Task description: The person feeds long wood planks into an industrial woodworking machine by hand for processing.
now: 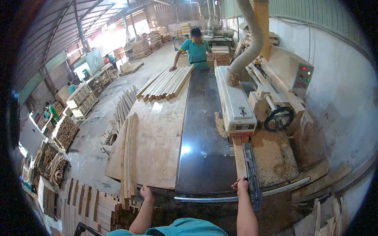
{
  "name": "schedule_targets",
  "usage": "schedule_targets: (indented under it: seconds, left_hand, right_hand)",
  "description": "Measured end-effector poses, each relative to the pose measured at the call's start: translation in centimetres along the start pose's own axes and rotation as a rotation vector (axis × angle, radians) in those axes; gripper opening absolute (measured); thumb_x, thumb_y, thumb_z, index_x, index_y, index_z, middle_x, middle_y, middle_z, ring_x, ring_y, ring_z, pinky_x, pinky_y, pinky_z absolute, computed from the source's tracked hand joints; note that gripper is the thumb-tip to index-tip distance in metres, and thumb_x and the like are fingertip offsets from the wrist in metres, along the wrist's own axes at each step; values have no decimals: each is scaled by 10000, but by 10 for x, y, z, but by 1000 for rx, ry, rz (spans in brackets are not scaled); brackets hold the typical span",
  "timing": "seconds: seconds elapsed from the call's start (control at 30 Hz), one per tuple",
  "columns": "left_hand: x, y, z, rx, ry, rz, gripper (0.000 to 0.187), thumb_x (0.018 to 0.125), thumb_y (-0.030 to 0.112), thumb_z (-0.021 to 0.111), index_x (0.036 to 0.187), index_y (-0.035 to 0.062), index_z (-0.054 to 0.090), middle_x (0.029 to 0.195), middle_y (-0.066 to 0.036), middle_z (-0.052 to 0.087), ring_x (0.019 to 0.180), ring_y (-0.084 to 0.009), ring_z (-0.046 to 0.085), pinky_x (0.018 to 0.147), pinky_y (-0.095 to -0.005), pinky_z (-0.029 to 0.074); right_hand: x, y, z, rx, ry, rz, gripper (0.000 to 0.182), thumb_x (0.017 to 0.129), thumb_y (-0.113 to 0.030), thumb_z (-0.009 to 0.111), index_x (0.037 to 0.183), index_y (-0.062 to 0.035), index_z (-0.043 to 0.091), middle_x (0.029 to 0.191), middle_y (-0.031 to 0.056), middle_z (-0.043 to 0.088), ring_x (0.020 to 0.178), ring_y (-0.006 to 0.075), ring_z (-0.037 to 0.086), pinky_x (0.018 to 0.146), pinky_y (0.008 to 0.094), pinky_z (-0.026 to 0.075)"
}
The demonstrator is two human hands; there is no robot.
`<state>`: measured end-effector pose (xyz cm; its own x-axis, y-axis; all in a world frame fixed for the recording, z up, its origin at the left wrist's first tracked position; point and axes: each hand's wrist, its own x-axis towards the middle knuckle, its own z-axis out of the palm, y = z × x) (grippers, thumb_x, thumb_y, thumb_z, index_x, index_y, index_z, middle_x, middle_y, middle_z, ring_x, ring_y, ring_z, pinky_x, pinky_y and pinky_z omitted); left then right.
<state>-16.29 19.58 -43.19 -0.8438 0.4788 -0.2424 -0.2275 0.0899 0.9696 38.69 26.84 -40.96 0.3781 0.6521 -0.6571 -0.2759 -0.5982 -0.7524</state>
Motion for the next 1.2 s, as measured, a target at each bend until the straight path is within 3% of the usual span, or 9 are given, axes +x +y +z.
schedule_targets:
  seconds: [0.07,0.13,0.33,0.47,0.6,0.67,0.73,0.93,1.2]
  left_hand:
    - [-3,25,-43,-162,92,-391,520,955,591,613,909,79,535,753,-18,506,642,-131,504,574,-326,440]
    - [28,14,-83,-430,135,-615,553,938,630,607,956,80,551,750,-17,503,622,-149,498,570,-323,440]
    - [29,37,-102,-634,39,-515,565,940,641,594,1036,84,599,702,-54,535,625,-200,535,583,-329,461]
    - [38,13,-108,-686,-97,-516,490,941,559,656,974,71,645,703,-70,558,668,-216,580,624,-334,528]
    - [-1,22,-86,-736,12,-655,378,974,433,663,956,55,660,785,-90,622,738,-235,619,709,-355,579]
    - [0,-2,-81,-795,-373,-665,246,997,289,641,968,46,666,870,-110,670,810,-261,647,776,-385,597]
    - [-7,-17,-70,-741,-496,-705,152,994,175,624,1042,33,647,995,-128,685,875,-287,670,803,-412,595]
    - [-128,67,-16,-73,-755,-405,706,961,45,656,1557,143,291,1207,-134,653,981,-241,694,811,-374,596]
    - [-172,4,-9,116,-964,-164,912,954,169,719,1642,168,121,981,-31,653,821,-107,636,694,-250,524]
  right_hand:
    - [2,-7,8,99,10,21,564,1075,-535,347,953,-45,596,611,68,623,541,240,670,462,353,540]
    - [-10,-10,14,120,22,12,588,1062,-564,368,958,-35,606,645,76,641,555,241,681,481,345,550]
    - [-73,22,10,-63,-293,-133,567,1074,-523,375,997,-18,622,696,91,678,581,237,696,511,351,558]
    - [-98,56,-5,-90,-269,-94,550,1082,-498,372,988,-24,634,719,102,693,589,225,698,520,347,557]
    - [-116,83,-18,-50,-278,-31,543,1082,-499,369,1007,-28,629,725,101,695,585,226,695,516,342,556]
    - [-120,93,-19,-75,-275,-20,543,1083,-493,375,1020,-13,622,737,109,694,603,233,700,519,344,560]
    - [-129,95,-18,-86,-291,-66,535,1088,-472,378,1022,0,619,767,121,696,625,235,705,536,339,567]
    - [-149,91,7,-193,-419,-102,468,1094,-412,411,1036,4,618,814,121,700,675,220,709,573,317,564]
    - [-177,85,49,-364,-731,-220,320,1059,-309,551,1144,-9,622,943,116,725,800,199,720,702,333,577]
